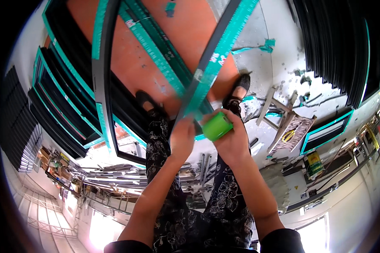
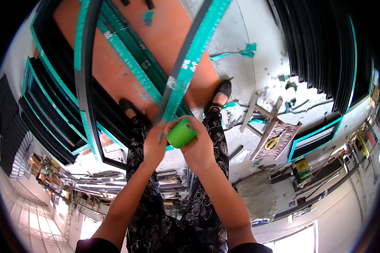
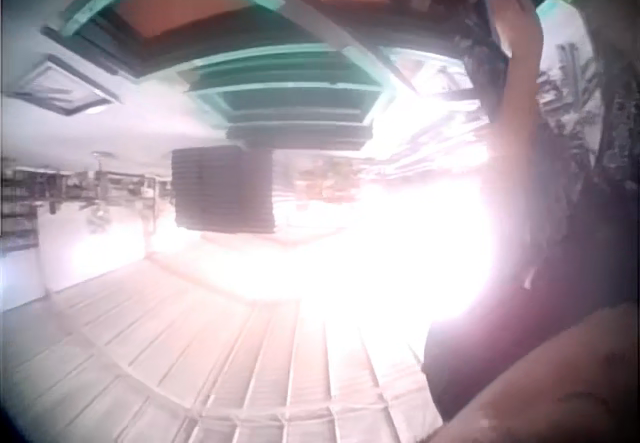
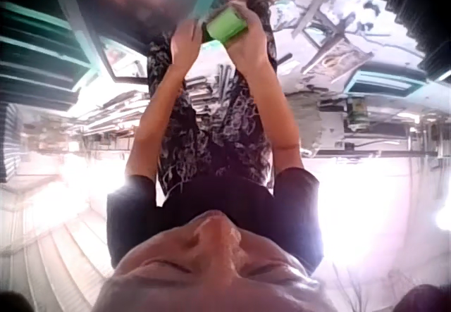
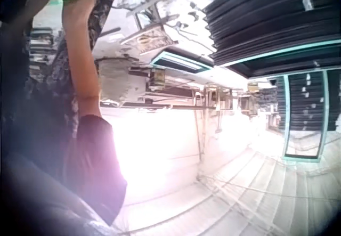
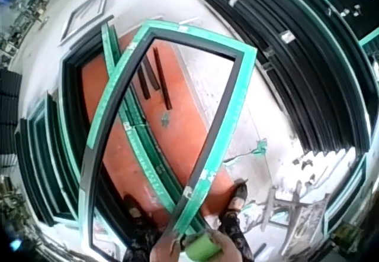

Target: The person uses a circular saw to cut a metal profile, then carries the cut pieces to a work area to fit them into a window frame, securing parts with green tape.

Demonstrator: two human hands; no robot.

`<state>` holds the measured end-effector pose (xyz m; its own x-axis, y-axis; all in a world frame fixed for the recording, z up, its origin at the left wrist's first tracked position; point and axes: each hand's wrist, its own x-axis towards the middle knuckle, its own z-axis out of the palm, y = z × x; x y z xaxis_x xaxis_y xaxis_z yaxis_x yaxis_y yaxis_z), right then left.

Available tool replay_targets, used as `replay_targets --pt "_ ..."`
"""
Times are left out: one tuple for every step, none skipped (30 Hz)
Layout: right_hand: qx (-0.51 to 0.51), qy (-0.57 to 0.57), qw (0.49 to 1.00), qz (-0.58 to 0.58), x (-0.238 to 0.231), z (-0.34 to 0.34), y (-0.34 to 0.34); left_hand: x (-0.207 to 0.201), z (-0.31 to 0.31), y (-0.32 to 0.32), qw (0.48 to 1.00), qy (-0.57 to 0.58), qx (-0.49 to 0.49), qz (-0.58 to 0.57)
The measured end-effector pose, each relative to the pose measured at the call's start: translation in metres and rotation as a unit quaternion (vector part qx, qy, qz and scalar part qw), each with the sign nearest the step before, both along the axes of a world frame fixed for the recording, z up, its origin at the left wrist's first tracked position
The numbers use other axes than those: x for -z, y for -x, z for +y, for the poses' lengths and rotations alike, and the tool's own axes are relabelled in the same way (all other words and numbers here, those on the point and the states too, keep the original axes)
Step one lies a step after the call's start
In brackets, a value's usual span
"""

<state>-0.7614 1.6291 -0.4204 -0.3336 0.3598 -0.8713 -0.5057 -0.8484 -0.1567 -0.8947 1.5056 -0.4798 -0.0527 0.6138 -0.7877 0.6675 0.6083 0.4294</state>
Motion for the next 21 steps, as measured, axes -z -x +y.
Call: replay_targets --pt "0.010 0.038 0.999 0.035 -0.001 -0.002 0.008 -0.022 0.012 0.016 0.989 -0.064 -0.135 -0.019" --pt "0.019 0.075 0.995 0.070 -0.004 -0.001 0.018 -0.045 0.028 0.032 0.954 -0.130 -0.266 -0.037" --pt "0.012 0.082 0.993 0.078 -0.009 -0.004 0.029 -0.065 0.039 0.047 0.929 -0.142 -0.331 -0.082" --pt "0.003 0.081 0.993 0.081 -0.014 -0.007 0.042 -0.081 0.040 0.068 0.933 -0.138 -0.311 -0.117" --pt "-0.017 0.073 0.994 0.081 -0.021 -0.010 0.057 -0.097 0.041 0.084 0.939 -0.163 -0.275 -0.130" --pt "-0.036 0.064 0.994 0.078 -0.026 -0.013 0.071 -0.112 0.041 0.100 0.942 -0.188 -0.239 -0.145" --pt "-0.043 0.054 0.992 0.102 -0.030 -0.019 0.083 -0.124 0.043 0.115 0.945 -0.226 -0.178 -0.153" --pt "-0.053 0.053 0.991 0.107 -0.036 -0.023 0.098 -0.135 0.042 0.124 0.945 -0.235 -0.172 -0.145" --pt "-0.060 0.060 0.991 0.101 -0.043 -0.026 0.110 -0.147 0.040 0.131 0.959 -0.242 -0.132 -0.070" --pt "-0.068 0.067 0.991 0.095 -0.049 -0.029 0.122 -0.159 0.036 0.137 0.965 -0.246 -0.091 0.006" --pt "-0.072 0.063 0.991 0.098 -0.053 -0.033 0.135 -0.165 0.033 0.143 0.952 -0.276 -0.130 0.033" --pt "-0.081 0.062 0.990 0.098 -0.058 -0.037 0.148 -0.168 0.022 0.151 0.950 -0.278 -0.138 0.037" --pt "-0.093 0.056 0.990 0.085 -0.064 -0.041 0.160 -0.168 0.008 0.157 0.943 -0.268 -0.199 0.015" --pt "-0.105 0.050 0.991 0.072 -0.069 -0.045 0.172 -0.171 -0.001 0.163 0.931 -0.257 -0.259 -0.008" --pt "-0.117 0.042 0.990 0.064 -0.072 -0.050 0.183 -0.175 -0.005 0.170 0.921 -0.268 -0.283 0.002" --pt "-0.125 0.041 0.989 0.065 -0.075 -0.055 0.193 -0.178 -0.011 0.177 0.918 -0.270 -0.290 0.006" --pt "-0.131 0.039 0.988 0.066 -0.076 -0.059 0.202 -0.180 -0.017 0.183 0.914 -0.267 -0.306 0.013" --pt "-0.136 0.037 0.988 0.067 -0.079 -0.063 0.212 -0.184 -0.023 0.191 0.910 -0.265 -0.319 0.021" --pt "-0.147 0.032 0.986 0.070 -0.082 -0.066 0.221 -0.185 -0.027 0.200 0.900 -0.276 -0.338 0.020" --pt "-0.152 0.032 0.985 0.072 -0.085 -0.070 0.230 -0.187 -0.031 0.210 0.898 -0.277 -0.342 0.024" --pt "-0.176 0.014 0.983 0.059 -0.088 -0.074 0.236 -0.188 -0.035 0.220 0.896 -0.269 -0.352 0.015"
